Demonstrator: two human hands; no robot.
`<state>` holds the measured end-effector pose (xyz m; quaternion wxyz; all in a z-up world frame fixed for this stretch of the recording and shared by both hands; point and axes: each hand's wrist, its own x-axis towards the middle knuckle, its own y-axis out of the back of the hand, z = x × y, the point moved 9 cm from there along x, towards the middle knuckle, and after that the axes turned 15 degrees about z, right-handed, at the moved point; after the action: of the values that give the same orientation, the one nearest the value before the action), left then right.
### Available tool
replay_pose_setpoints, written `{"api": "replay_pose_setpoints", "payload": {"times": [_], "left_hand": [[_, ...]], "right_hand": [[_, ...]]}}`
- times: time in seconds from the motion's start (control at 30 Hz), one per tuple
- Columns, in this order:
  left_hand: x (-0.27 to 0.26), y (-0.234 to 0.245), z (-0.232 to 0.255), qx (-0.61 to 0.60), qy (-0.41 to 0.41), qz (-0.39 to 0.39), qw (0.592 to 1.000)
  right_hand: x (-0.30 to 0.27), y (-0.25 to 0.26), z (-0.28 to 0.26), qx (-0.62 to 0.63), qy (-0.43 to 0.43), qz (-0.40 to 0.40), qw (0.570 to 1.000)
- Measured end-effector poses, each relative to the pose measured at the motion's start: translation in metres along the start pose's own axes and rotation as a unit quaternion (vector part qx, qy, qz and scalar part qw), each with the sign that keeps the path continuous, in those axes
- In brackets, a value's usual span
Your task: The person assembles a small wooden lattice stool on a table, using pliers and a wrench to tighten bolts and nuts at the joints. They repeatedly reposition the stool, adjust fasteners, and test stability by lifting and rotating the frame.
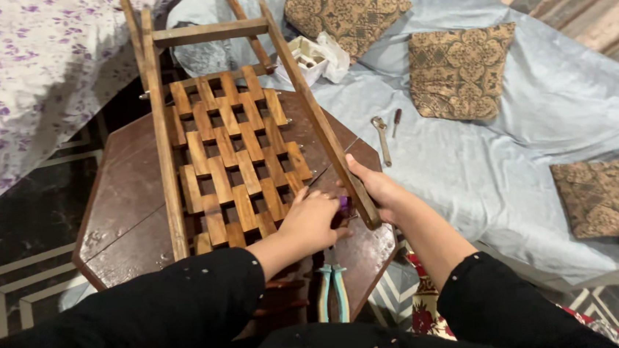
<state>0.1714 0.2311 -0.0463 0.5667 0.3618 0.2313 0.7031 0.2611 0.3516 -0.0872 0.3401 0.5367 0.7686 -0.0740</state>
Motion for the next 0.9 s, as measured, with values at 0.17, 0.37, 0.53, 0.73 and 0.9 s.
{"api": "replay_pose_setpoints", "payload": {"times": [0.17, 0.37, 0.53, 0.73, 0.9], "left_hand": [[-0.010, -0.001, -0.007, -0.088, 0.007, 0.040, 0.995], [-0.015, 0.012, -0.002, -0.069, 0.008, 0.036, 0.997], [-0.018, 0.030, 0.008, -0.078, 0.017, 0.054, 0.995], [-0.015, 0.039, 0.008, -0.101, 0.020, 0.079, 0.992], [-0.008, 0.037, 0.005, -0.107, -0.005, 0.107, 0.989]], "right_hand": [[-0.003, -0.005, -0.006, 0.035, 0.018, 0.013, 0.999], [0.004, -0.025, -0.004, 0.089, 0.017, 0.001, 0.996], [0.009, -0.029, -0.013, 0.096, 0.019, -0.025, 0.995], [0.016, -0.025, -0.010, 0.080, -0.006, -0.031, 0.996], [0.028, -0.024, -0.001, 0.116, -0.037, -0.062, 0.991]]}}
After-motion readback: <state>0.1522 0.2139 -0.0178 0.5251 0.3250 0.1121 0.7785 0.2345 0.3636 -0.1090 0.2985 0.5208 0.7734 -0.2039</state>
